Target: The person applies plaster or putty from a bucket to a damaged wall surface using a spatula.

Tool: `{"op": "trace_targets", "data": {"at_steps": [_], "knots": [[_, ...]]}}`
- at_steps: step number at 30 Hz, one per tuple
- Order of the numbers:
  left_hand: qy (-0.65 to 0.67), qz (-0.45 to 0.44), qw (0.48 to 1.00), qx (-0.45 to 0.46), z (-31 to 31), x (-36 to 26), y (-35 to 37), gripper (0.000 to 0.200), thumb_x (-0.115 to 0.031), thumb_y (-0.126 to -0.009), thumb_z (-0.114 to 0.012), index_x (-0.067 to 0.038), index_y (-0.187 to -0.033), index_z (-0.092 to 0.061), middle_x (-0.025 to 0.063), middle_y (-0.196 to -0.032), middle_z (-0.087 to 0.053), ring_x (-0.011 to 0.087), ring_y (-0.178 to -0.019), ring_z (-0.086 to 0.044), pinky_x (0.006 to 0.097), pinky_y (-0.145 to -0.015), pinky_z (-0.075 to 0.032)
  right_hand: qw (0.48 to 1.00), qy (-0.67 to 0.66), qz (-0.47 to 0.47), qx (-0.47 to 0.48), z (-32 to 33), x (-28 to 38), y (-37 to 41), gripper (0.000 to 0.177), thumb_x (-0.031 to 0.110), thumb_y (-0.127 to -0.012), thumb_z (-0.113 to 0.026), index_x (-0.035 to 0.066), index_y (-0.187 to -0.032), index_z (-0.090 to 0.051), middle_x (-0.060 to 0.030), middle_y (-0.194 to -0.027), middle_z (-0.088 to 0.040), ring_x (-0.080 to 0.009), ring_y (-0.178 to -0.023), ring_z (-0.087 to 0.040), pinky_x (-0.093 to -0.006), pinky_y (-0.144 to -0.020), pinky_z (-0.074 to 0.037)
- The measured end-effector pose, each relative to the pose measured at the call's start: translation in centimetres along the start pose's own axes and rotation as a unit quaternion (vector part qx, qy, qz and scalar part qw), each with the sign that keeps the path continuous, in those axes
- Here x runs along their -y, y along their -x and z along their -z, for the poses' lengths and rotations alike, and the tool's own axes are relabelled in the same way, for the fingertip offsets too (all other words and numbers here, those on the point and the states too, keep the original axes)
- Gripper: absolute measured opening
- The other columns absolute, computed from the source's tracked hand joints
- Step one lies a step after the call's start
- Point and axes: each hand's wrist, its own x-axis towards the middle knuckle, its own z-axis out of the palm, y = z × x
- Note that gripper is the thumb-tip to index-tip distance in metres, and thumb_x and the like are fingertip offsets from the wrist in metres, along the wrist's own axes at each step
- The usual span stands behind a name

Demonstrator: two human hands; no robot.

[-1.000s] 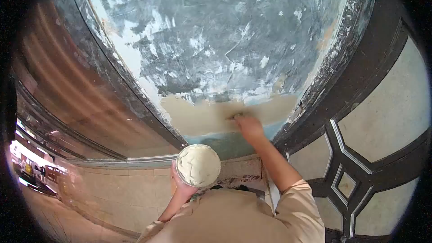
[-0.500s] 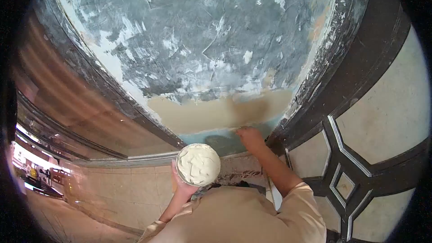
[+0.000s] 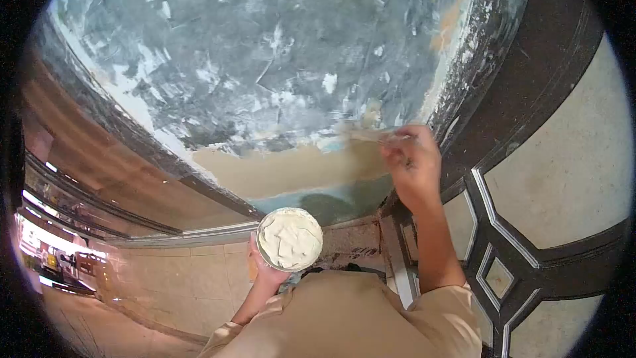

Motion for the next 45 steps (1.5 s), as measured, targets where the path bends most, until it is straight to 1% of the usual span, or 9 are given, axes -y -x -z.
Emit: {"op": "trace_targets", "data": {"at_steps": [3,8,10,16,25,29,30,41,45], "knots": [[0.003,0.005,1.000,0.012,-0.6,0.7,-0.4,0.087,-0.075,-0.084,-0.040,-0.016,-0.148,-0.036,0.0126,-0.152,-0.037,0.0376,-0.137,-0.038,0.0579,-0.111,-0.031,0.968,0.041,-0.123,0.217,-1.3,-6.0,4.1,0.022,0.016,-0.084,-0.072,0.004,-0.102,-0.071,-0.0146,-0.089,-0.066,-0.0194,-0.077,-0.060,-0.0316,-0.073,-0.048],[0.014,0.011,0.999,-0.027,0.2,2.1,-1.5,0.085,-0.074,-0.084,-0.040,-0.016,-0.146,-0.040,0.0118,-0.149,-0.041,0.0362,-0.134,-0.042,0.0559,-0.110,-0.033,0.913,0.034,-0.295,0.279,-5.7,-14.2,14.6,0.020,0.021,-0.089,-0.069,0.002,-0.095,-0.068,-0.0073,-0.086,-0.066,-0.0182,-0.078,-0.061,-0.0308,-0.073,-0.049],[-0.026,-0.015,0.999,-0.038,-0.3,2.6,-1.6,0.085,-0.074,-0.084,-0.040,-0.016,-0.146,-0.040,0.0115,-0.148,-0.042,0.0361,-0.133,-0.042,0.0559,-0.110,-0.033,0.844,-0.191,-0.396,0.308,-7.4,-19.8,19.3,0.021,0.022,-0.095,-0.063,0.003,-0.103,-0.063,-0.0066,-0.094,-0.067,-0.0188,-0.084,-0.065,-0.0301,-0.070,-0.051],[-0.040,-0.010,0.999,-0.006,-0.6,3.4,-1.7,0.079,-0.072,-0.089,-0.032,-0.019,-0.146,-0.040,0.0090,-0.150,-0.039,0.0337,-0.135,-0.040,0.0543,-0.111,-0.032,0.682,-0.533,-0.480,0.141,-8.8,-16.9,16.2,0.039,0.027,-0.094,-0.064,0.005,-0.122,-0.047,-0.0077,-0.111,-0.059,-0.0225,-0.086,-0.066,-0.0365,-0.078,-0.055],[-0.092,-0.071,0.992,0.055,-2.0,3.3,-1.0,0.078,-0.069,-0.092,-0.024,-0.017,-0.149,-0.033,0.0095,-0.152,-0.036,0.0317,-0.138,-0.036,0.0537,-0.113,-0.029,0.729,-0.455,-0.509,0.047,-17.3,-18.9,14.6,0.051,0.034,-0.097,-0.059,0.004,-0.135,-0.042,-0.0120,-0.111,-0.060,-0.0262,-0.086,-0.069,-0.0351,-0.070,-0.058],[-0.101,-0.057,0.992,0.050,-1.1,2.7,-0.3,0.075,-0.067,-0.094,-0.025,-0.018,-0.151,-0.027,0.0079,-0.153,-0.034,0.0278,-0.139,-0.034,0.0515,-0.117,-0.020,0.625,-0.374,-0.684,0.033,-18.5,-24.1,22.6,0.052,0.038,-0.096,-0.060,0.009,-0.137,-0.044,-0.0098,-0.112,-0.061,-0.0250,-0.082,-0.069,-0.0370,-0.071,-0.057],[-0.059,-0.040,0.997,-0.039,-0.9,2.7,-0.3,0.080,-0.071,-0.090,-0.029,-0.017,-0.148,-0.035,0.0103,-0.152,-0.036,0.0336,-0.137,-0.038,0.0538,-0.111,-0.033,0.625,-0.378,-0.682,0.030,-18.4,-23.7,22.1,0.052,0.038,-0.096,-0.060,0.009,-0.137,-0.044,-0.0098,-0.112,-0.061,-0.0250,-0.082,-0.069,-0.0370,-0.071,-0.057],[-0.083,0.017,0.996,0.006,-1.8,2.3,-1.0,0.075,-0.068,-0.092,-0.026,-0.019,-0.149,-0.034,0.0093,-0.153,-0.035,0.0319,-0.137,-0.037,0.0514,-0.113,-0.030,0.802,-0.406,-0.437,-0.011,-17.8,-18.3,13.3,0.034,0.036,-0.099,-0.055,0.006,-0.115,-0.054,-0.0054,-0.099,-0.064,-0.0182,-0.075,-0.068,-0.0281,-0.063,-0.056],[-0.162,-0.021,0.985,-0.053,-1.4,2.2,-0.8,0.083,-0.075,-0.087,-0.030,-0.020,-0.149,-0.035,0.0093,-0.153,-0.034,0.0352,-0.138,-0.035,0.0567,-0.112,-0.028,0.650,-0.374,-0.662,-0.021,-17.5,-21.0,19.7,0.037,0.032,-0.099,-0.057,0.002,-0.120,-0.052,-0.0091,-0.090,-0.063,-0.0183,-0.066,-0.066,-0.0276,-0.053,-0.054]]}}
